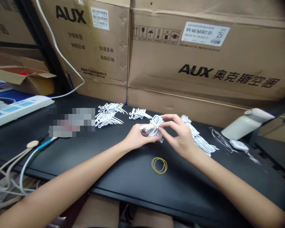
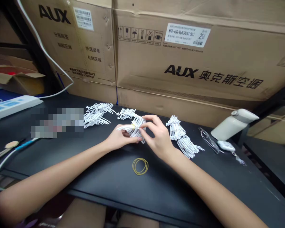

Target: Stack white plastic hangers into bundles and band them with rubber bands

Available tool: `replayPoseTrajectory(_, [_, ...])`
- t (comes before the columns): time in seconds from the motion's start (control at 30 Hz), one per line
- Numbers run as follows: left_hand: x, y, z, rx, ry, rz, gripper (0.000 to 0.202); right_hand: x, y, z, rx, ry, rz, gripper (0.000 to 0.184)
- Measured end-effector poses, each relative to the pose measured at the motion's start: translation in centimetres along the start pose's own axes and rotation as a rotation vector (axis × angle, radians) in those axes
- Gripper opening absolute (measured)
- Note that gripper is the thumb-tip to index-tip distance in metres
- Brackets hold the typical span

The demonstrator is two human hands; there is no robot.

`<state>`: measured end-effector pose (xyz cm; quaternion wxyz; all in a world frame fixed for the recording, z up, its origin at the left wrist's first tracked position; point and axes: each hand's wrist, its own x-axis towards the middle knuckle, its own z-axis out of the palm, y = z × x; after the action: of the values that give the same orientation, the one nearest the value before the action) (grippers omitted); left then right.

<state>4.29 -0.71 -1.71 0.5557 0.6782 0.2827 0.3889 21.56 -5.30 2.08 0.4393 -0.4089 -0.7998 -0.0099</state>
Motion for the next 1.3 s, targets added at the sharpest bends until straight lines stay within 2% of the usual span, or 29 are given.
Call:
replayPoseTrajectory(0.07, [-0.1,0.2,0.1,0.021,0.02,0.015,0.034,-0.1,0.0,0.1,-0.003,-0.006,0.003,0.006])
replayPoseTrajectory(0.27, [0.1,0.5,0.1,-0.101,-0.039,-0.13,0.037,0.2,-0.2,-0.2,0.029,-0.08,0.027,0.005])
replayPoseTrajectory(0.53, [0.1,0.7,0.1,-0.179,-0.034,-0.192,0.038,0.6,-0.1,-0.7,0.064,-0.156,0.015,0.004])
replayPoseTrajectory(0.87, [0.1,0.7,0.0,-0.203,-0.065,-0.184,0.037,0.4,-0.2,-0.6,0.042,-0.079,0.001,0.005])
replayPoseTrajectory(1.1, [0.0,0.6,-0.4,-0.253,-0.129,-0.215,0.038,0.8,0.2,-1.2,0.182,0.068,0.167,0.012])
replayPoseTrajectory(1.17, [0.0,0.6,-0.4,-0.238,-0.146,-0.221,0.036,0.9,0.5,-1.2,0.24,0.038,0.258,0.015])
replayPoseTrajectory(1.3, [-0.1,0.4,-0.5,-0.215,-0.179,-0.23,0.036,1.0,0.9,-1.0,0.433,-0.108,0.446,0.024])
